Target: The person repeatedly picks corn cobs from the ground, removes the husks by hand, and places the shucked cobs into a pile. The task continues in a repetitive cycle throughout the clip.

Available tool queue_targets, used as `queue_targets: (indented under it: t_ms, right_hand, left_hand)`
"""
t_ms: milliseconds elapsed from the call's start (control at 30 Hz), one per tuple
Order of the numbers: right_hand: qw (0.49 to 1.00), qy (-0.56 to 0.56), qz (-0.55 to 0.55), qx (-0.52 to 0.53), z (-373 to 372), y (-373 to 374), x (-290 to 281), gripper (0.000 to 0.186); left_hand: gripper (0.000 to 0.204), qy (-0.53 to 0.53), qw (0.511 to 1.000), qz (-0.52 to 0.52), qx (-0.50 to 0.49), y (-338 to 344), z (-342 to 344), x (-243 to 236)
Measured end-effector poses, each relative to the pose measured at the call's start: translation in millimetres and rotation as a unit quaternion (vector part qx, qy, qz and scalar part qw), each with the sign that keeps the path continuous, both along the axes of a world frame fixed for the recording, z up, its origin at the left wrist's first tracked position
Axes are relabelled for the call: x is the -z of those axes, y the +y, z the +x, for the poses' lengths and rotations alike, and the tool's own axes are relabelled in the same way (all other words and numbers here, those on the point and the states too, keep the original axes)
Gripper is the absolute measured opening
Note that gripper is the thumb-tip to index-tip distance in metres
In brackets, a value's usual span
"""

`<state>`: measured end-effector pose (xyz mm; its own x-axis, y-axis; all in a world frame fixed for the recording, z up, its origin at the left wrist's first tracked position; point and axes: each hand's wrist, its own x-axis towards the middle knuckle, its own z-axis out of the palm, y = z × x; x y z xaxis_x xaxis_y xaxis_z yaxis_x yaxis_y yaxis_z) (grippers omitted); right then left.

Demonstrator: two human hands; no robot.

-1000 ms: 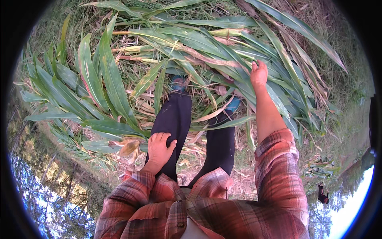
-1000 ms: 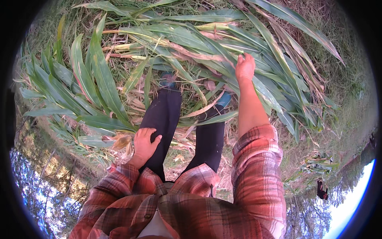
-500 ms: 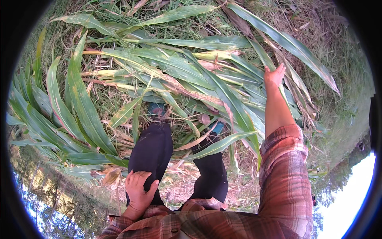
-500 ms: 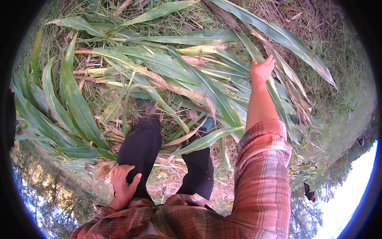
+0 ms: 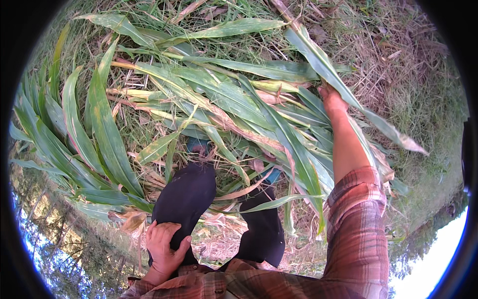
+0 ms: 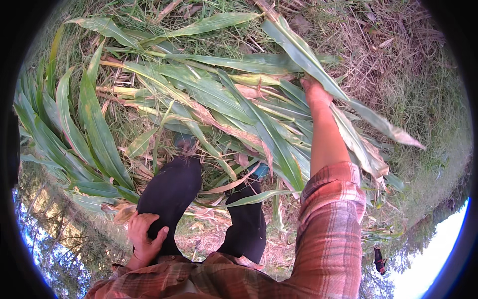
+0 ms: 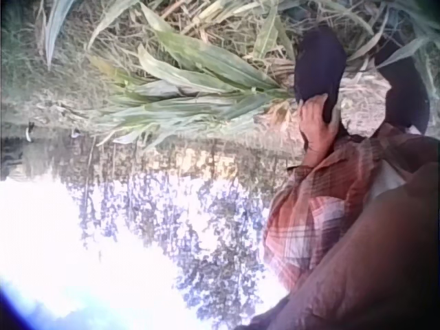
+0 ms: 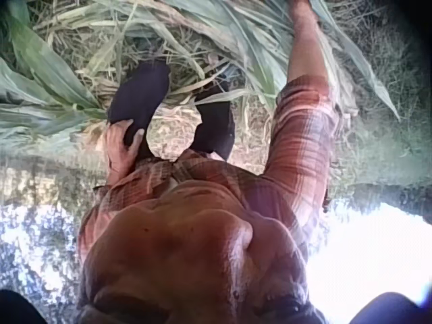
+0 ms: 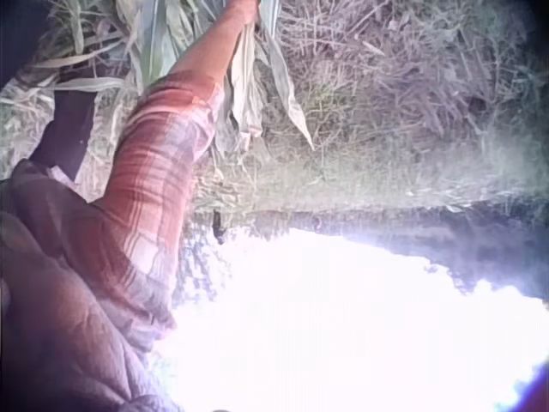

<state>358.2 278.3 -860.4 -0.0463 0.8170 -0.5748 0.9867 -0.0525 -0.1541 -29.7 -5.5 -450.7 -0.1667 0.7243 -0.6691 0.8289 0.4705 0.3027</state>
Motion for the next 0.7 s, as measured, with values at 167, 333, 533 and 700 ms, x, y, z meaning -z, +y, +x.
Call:
queue_targets:
  t_ms: [167,333,533,700]
  right_hand:
    - [0.999,-0.028,-0.017,0.009,-23.8,-87.8,11.2,0.044]
    - [0.973,-0.113,-0.08,-0.184,-17.5,-133.5,10.0,0.042]
    - [0.981,0.041,-0.11,0.158,-61.1,-142.3,-123.1,0.035]
    - [0.99,0.051,-0.015,0.134,-67.0,-203.1,-301.1,0.031]
  left_hand:
    - [0.033,-0.022,0.999,-0.024,0.033,-1.2,17.2,0.0]
    - [0.033,-0.041,0.997,-0.031,0.066,-10.9,28.2,7.5]
    - [0.031,-0.013,0.997,-0.023,0.077,-26.6,27.6,9.4]
    - [0.05,0.024,0.996,-0.065,0.05,-42.0,24.6,11.6]
